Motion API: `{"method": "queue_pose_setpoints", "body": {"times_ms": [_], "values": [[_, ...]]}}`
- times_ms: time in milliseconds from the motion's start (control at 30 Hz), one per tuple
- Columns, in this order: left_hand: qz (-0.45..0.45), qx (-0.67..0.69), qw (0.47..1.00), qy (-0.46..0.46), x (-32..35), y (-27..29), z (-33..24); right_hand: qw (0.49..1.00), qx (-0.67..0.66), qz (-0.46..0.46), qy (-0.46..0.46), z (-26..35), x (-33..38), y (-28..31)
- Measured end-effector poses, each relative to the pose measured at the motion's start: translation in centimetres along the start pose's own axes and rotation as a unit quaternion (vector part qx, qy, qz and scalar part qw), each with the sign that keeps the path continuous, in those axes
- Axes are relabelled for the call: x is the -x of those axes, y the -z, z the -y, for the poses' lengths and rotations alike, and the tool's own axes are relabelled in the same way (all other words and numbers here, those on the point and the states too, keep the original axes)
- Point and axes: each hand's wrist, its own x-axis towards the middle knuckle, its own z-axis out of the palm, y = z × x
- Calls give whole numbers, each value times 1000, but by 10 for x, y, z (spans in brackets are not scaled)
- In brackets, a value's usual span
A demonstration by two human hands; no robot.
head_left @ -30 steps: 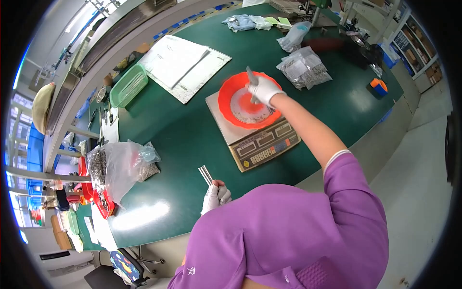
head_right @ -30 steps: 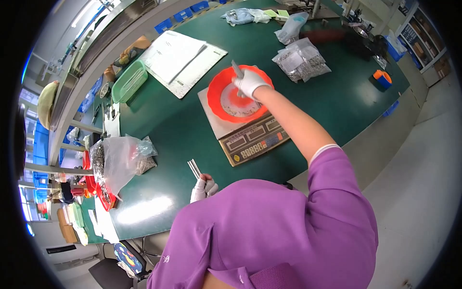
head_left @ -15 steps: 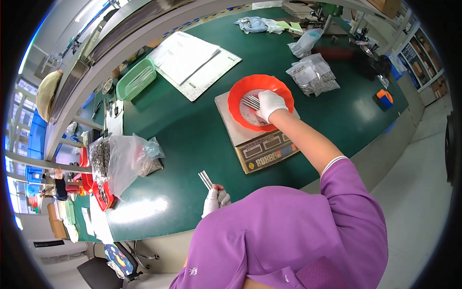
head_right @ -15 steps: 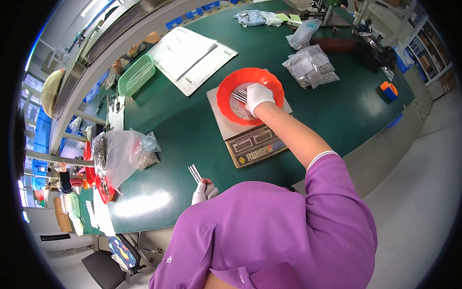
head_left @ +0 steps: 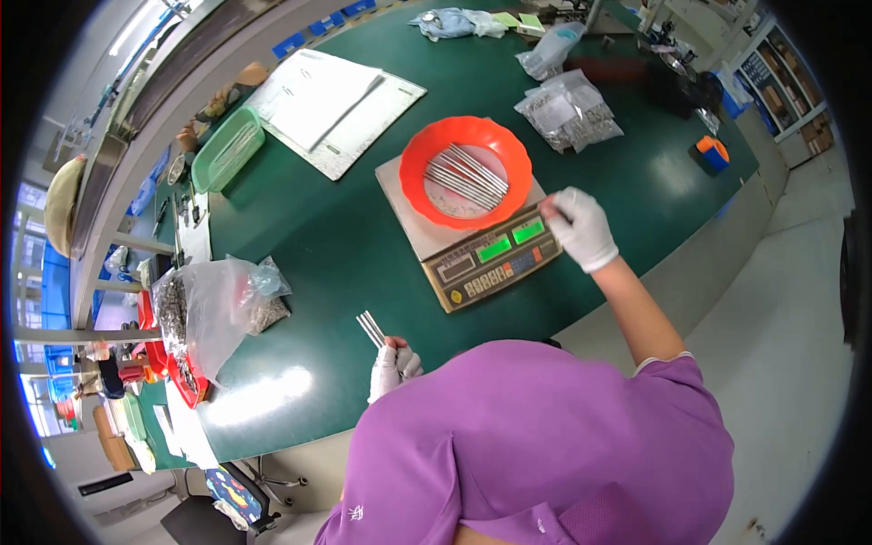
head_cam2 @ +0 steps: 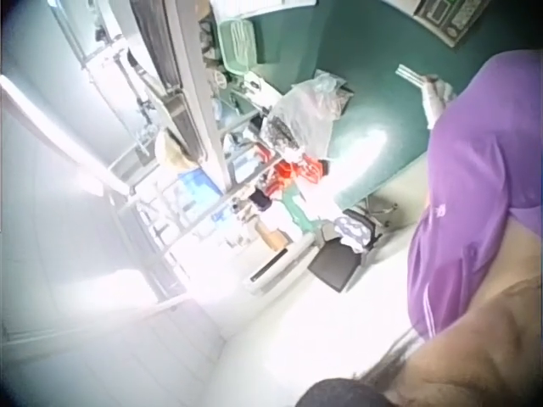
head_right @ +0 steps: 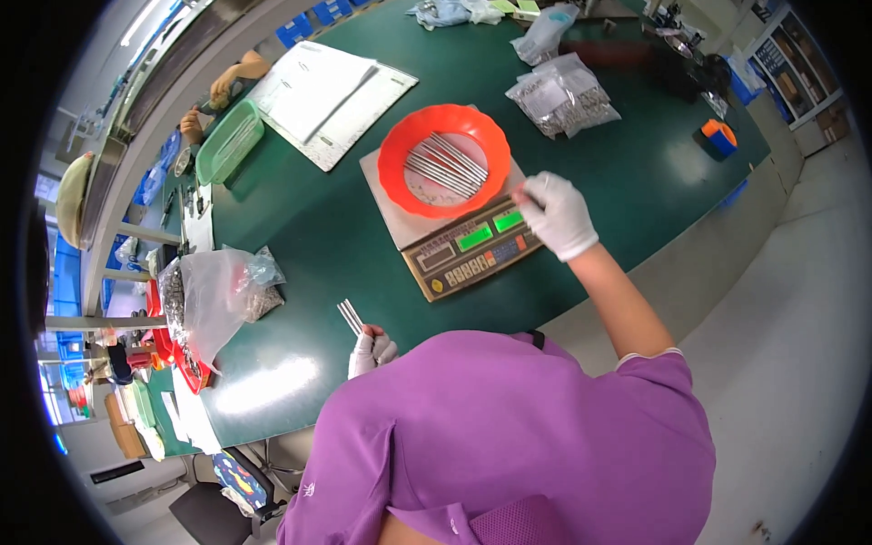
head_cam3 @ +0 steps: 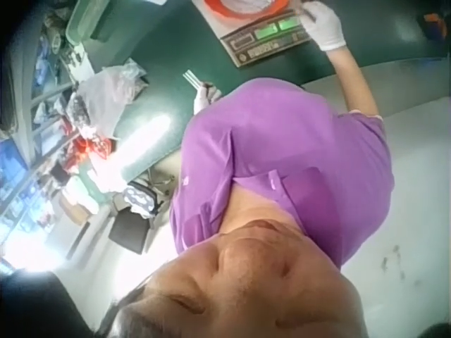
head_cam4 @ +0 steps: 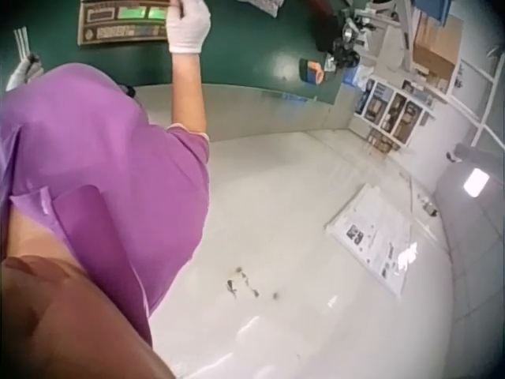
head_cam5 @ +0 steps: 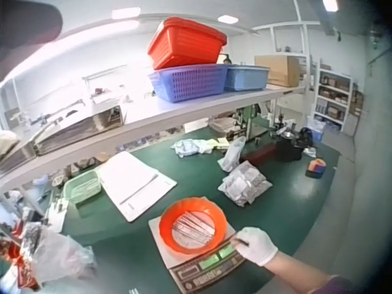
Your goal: Counting, weighing, and packing small metal pins into plastic bags at an industrial workbench.
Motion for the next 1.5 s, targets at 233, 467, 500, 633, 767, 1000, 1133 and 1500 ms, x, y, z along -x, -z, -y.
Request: {"method": "queue_pose_setpoints", "body": {"times_ms": [233, 467, 500, 633, 767, 1000, 1133, 1500], "values": [[-17, -29, 999, 37, -7, -12, -4, 971, -57, 233, -14, 16, 113, -35], [-28, -52, 998, 33, -11, -16, -6, 941, -33, 331, -55, 37, 102, -56], [-24, -50, 998, 35, -11, -15, -6, 934, -21, 352, -56, 39, 98, -57], [-38, -34, 998, 46, -7, -17, -6, 922, 12, 387, -27, 45, 87, -65], [-38, -36, 998, 42, -7, -15, -5, 926, 17, 376, -24, 47, 84, -74], [-42, -29, 998, 30, -7, -17, -4, 914, 52, 396, -75, 57, 77, -73], [-32, -54, 997, 34, -8, -18, -4, 940, 28, 336, -45, 46, 88, -71], [-26, -58, 997, 36, -15, -14, -1, 962, 56, 259, -67, 15, 110, -50]]}}
